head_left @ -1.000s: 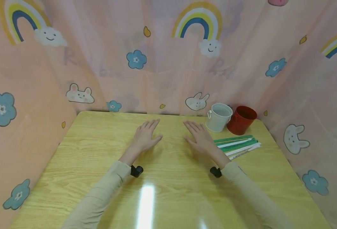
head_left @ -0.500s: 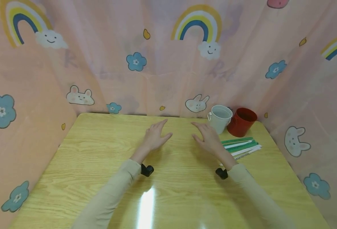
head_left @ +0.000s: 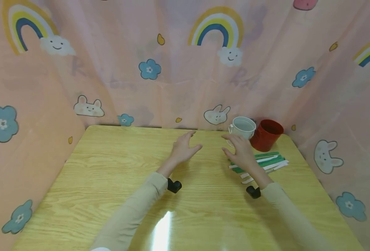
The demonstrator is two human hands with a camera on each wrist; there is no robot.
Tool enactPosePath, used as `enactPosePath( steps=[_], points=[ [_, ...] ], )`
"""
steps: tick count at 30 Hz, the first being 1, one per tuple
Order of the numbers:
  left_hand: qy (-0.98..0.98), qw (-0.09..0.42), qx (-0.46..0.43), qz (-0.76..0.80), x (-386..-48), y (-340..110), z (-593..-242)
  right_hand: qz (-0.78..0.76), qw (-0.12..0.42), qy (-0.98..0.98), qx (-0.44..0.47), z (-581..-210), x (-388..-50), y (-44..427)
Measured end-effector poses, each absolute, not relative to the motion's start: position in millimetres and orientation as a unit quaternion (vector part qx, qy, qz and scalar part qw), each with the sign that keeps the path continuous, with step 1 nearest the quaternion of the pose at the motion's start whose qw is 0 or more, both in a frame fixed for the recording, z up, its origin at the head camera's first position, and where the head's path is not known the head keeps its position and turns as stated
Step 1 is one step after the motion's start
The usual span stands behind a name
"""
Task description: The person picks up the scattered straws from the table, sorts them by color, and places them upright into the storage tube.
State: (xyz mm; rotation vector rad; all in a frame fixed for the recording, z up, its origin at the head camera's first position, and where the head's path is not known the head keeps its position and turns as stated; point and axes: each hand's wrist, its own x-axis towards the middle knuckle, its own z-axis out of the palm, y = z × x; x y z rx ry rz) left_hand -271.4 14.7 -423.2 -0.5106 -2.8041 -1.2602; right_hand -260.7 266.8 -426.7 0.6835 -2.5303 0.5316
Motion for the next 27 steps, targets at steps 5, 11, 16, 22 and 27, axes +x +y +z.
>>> enactPosePath(
  steps=[5,11,16,22,27],
  points=[
    [-0.876,-0.009,-0.168,-0.453,-275.4,29.7,-427.0,0.224,0.23,-0.915,0.242,-428.5,-261.5,280.6],
    [-0.837,-0.039,-0.168,-0.52,-282.1,46.7,-431.7,0.27,0.212,-0.913,0.222,-426.3,-262.5,300.0],
    [-0.823,-0.072,-0.151,-0.542,-289.2,55.5,-431.4,0.29,0.192,-0.916,0.199,-424.7,-262.3,312.0],
    [-0.81,-0.115,-0.148,-0.555,-297.8,61.7,-431.8,0.362,0.145,-0.902,0.185,-427.5,-262.2,325.6],
    [-0.8,-0.121,-0.155,-0.567,-305.2,68.0,-434.9,0.395,0.111,-0.898,0.159,-429.6,-258.0,338.0]
  ],
)
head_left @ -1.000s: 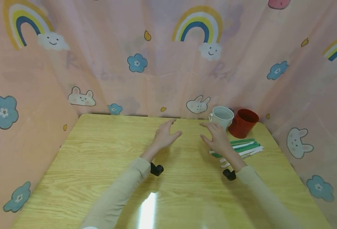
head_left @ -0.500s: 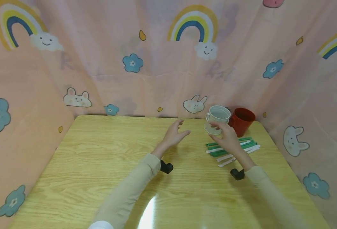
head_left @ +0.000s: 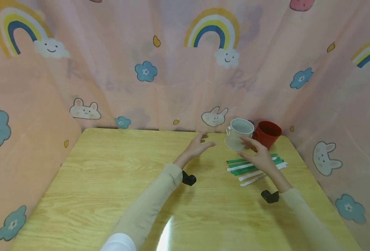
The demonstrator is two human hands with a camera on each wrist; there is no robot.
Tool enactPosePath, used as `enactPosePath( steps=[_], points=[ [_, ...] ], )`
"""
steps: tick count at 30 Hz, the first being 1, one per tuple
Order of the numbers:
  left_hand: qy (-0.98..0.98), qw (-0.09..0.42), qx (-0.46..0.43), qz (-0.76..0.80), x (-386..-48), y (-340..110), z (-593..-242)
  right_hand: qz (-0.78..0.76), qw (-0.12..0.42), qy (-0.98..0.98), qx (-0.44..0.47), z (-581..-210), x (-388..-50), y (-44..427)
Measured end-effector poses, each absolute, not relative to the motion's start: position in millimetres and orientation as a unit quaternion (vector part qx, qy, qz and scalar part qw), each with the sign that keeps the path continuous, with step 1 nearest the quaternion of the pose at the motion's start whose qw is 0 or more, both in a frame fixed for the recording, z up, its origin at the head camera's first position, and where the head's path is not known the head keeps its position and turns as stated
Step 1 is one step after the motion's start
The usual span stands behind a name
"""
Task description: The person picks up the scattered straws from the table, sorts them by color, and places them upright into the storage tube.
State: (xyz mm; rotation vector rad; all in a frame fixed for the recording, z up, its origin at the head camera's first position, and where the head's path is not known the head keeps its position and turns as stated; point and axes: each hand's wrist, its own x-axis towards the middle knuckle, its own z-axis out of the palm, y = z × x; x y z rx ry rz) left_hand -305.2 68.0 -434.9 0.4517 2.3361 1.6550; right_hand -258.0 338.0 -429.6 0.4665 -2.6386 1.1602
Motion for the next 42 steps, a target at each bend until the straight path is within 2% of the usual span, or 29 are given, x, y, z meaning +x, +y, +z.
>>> enactPosePath(
  steps=[7,15,27,36,42],
  points=[
    [0.776,0.128,0.161,0.597,-318.9,82.6,-441.2,0.39,0.098,-0.901,0.165,-428.1,-253.5,357.5],
    [0.76,0.166,0.168,0.606,-325.1,101.4,-439.0,0.378,0.073,-0.908,0.168,-430.3,-247.0,378.6],
    [0.739,0.133,0.17,0.639,-339.8,139.8,-452.5,0.337,0.062,-0.919,0.195,-435.6,-236.3,408.0],
    [0.725,0.113,0.184,0.654,-337.3,157.4,-455.5,0.337,0.025,-0.916,0.217,-443.9,-233.4,423.0],
    [0.712,0.104,0.16,0.676,-342.0,169.7,-459.5,0.331,-0.014,-0.919,0.212,-445.6,-228.6,429.5]
  ],
)
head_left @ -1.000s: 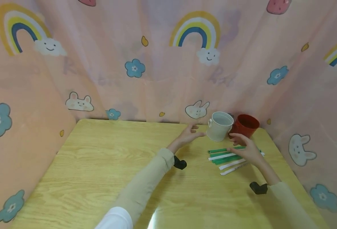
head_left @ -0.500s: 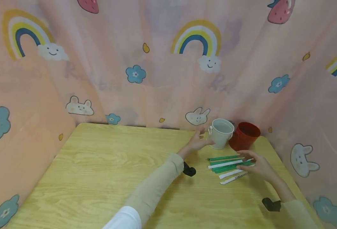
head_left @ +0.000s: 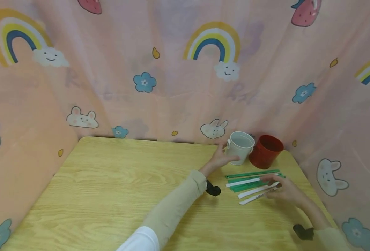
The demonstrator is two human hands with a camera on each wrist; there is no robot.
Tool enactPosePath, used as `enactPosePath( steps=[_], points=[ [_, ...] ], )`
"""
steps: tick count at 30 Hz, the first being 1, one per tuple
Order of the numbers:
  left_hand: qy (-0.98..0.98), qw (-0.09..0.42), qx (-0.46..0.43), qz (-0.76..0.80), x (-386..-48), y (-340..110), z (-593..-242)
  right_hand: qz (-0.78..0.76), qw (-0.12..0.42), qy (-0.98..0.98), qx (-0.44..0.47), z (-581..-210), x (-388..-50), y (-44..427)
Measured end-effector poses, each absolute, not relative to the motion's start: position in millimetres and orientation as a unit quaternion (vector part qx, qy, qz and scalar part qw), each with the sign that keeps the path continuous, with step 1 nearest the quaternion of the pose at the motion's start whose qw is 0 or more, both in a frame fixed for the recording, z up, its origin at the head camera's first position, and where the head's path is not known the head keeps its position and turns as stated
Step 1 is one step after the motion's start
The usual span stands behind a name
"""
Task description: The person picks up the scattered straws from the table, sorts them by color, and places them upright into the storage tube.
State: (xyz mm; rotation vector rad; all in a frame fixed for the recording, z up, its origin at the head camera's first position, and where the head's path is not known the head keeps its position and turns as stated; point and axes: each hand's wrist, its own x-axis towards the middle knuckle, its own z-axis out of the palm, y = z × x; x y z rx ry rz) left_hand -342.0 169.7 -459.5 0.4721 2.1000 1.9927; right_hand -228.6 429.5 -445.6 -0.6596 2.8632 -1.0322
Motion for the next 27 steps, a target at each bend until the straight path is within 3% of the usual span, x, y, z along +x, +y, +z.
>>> enactPosePath(
  steps=[11,19,27],
  points=[
    [0.723,0.093,0.129,0.672,-345.2,177.8,-462.5,-0.314,0.016,0.915,-0.251,-457.9,-228.2,430.7],
    [0.728,0.096,0.128,0.667,-347.7,181.9,-465.6,-0.313,0.069,0.906,-0.275,-463.9,-230.0,433.2],
    [0.716,0.099,0.124,0.68,-352.2,183.3,-468.2,-0.293,0.024,0.898,-0.328,-473.9,-233.6,437.0]
  ],
)
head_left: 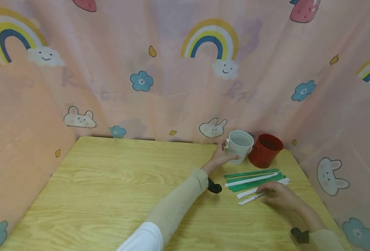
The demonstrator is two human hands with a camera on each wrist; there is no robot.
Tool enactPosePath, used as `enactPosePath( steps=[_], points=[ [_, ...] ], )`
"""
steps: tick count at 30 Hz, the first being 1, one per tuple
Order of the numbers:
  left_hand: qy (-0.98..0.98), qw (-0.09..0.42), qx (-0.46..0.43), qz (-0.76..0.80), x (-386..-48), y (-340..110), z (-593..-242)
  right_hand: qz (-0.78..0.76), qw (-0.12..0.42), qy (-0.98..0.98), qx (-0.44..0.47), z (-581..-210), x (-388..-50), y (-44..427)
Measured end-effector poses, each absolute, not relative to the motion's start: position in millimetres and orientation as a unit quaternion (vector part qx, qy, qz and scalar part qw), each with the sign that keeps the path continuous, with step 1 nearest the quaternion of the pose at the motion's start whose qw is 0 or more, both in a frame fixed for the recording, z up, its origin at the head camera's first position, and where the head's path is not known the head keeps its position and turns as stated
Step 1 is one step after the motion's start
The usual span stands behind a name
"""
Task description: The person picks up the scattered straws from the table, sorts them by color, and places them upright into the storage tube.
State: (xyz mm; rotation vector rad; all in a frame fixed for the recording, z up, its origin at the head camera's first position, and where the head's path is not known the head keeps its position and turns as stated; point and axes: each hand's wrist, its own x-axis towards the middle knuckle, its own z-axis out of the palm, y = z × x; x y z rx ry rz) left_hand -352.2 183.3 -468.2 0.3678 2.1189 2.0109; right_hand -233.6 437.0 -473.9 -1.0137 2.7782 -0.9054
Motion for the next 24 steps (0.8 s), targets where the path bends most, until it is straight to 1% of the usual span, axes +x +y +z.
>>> enactPosePath(
  steps=[4,13,15,16,22,24],
  points=[
    [0.715,0.097,0.112,0.684,-353.2,185.9,-469.0,-0.269,-0.011,0.895,-0.357,-475.2,-233.1,436.6],
    [0.709,0.087,0.089,0.694,-355.8,192.9,-473.3,-0.238,-0.042,0.892,-0.382,-477.0,-233.2,435.9],
    [0.707,0.083,0.091,0.696,-356.2,193.4,-473.3,-0.22,-0.052,0.897,-0.38,-477.3,-232.7,436.2],
    [0.71,0.071,0.099,0.694,-359.9,195.0,-478.6,-0.213,-0.055,0.898,-0.381,-477.7,-232.6,436.4],
    [0.716,0.051,0.095,0.69,-362.4,198.5,-476.2,-0.209,-0.047,0.897,-0.387,-476.7,-231.4,437.4],
    [0.713,0.052,0.087,0.694,-360.7,199.3,-470.5,-0.208,-0.043,0.899,-0.384,-476.0,-230.7,437.5]
  ],
)
